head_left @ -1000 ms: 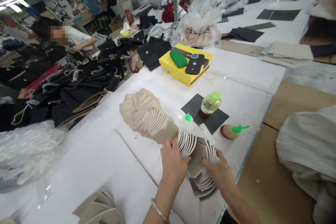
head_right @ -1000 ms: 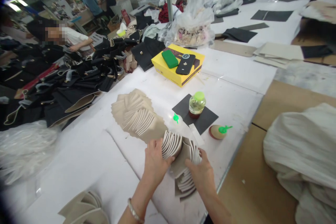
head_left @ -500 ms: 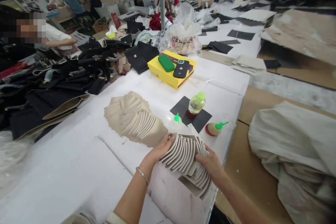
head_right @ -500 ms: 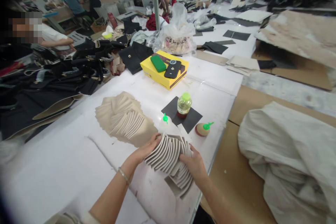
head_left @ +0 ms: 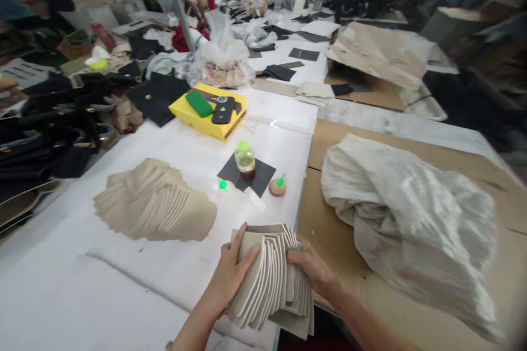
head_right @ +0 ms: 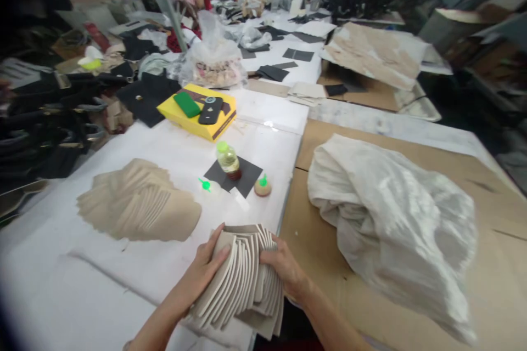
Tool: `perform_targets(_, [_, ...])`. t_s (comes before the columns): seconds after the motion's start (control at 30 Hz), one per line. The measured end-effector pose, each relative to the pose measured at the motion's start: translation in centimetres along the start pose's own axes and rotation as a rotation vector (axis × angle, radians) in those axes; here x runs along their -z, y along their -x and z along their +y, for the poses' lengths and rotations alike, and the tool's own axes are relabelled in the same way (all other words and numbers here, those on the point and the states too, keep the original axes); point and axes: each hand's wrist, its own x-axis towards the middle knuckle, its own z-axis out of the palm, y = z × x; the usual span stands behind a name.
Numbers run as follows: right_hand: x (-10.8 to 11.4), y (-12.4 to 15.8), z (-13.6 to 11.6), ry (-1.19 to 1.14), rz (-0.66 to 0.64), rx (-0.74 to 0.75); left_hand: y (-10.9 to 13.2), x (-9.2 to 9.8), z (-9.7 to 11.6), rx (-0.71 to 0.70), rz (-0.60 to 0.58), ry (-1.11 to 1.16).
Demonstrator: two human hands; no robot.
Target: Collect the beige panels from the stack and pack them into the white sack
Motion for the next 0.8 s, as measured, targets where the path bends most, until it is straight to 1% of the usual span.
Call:
perform_targets(0.1, [3.2, 4.6, -1.5, -0.11, 0.029, 0.054, 1.8, -3.8, 2.8, -0.052, -0.031, -0.094])
perform_targets(0.2, [7.4, 10.2, -2.6, -0.223, 0.114, 0.159, 2.7, -8.8, 5.9, -0.152, -0.078, -0.213])
perform_targets(0.27, [10.7, 14.5, -2.7, -0.305, 0.197, 0.229, 3.0, -12.9, 8.0, -0.242, -0.134, -0.297])
perform_targets(0.37, [15.6, 21.3, -1.4, -0.431, 0.359, 0.333, 3.6, -20.3, 11.0, -0.36, -0.291, -0.466])
perform_targets(0.43, [18.5, 25.7, 0.3, -0.51, 0.488, 0.397, 4.3, -25.8, 12.7, -0.415, -0.427, -0.554])
perform_targets(0.5, [20.8, 29.9, 2.7, -0.584, 0.631, 0.45, 5.4, -31.6, 14.2, -0.427, -0.564, -0.638])
perform_targets(0.6, [23.6, 35.7, 7.1, -0.695, 0.859, 0.501, 7.5, -40.4, 15.3, -0.413, -0.777, -0.809])
perform_targets(0.67, [25.1, 39.3, 10.5, -0.757, 1.006, 0.527, 9.1, -46.3, 14.9, -0.421, -0.958, -0.896])
perform_targets(0.7, [25.9, 40.9, 12.5, -0.781, 1.079, 0.539, 9.9, -49.2, 14.3, -0.431, -1.046, -0.924])
perform_targets(0.73, [26.6, 42.4, 14.5, -0.802, 1.152, 0.549, 10.6, -52.0, 13.5, -0.445, -1.13, -0.948])
perform_targets(0.8, [28.2, 45.1, 18.8, -0.837, 1.286, 0.561, 11.9, -57.5, 11.1, -0.485, -1.26, -1.005])
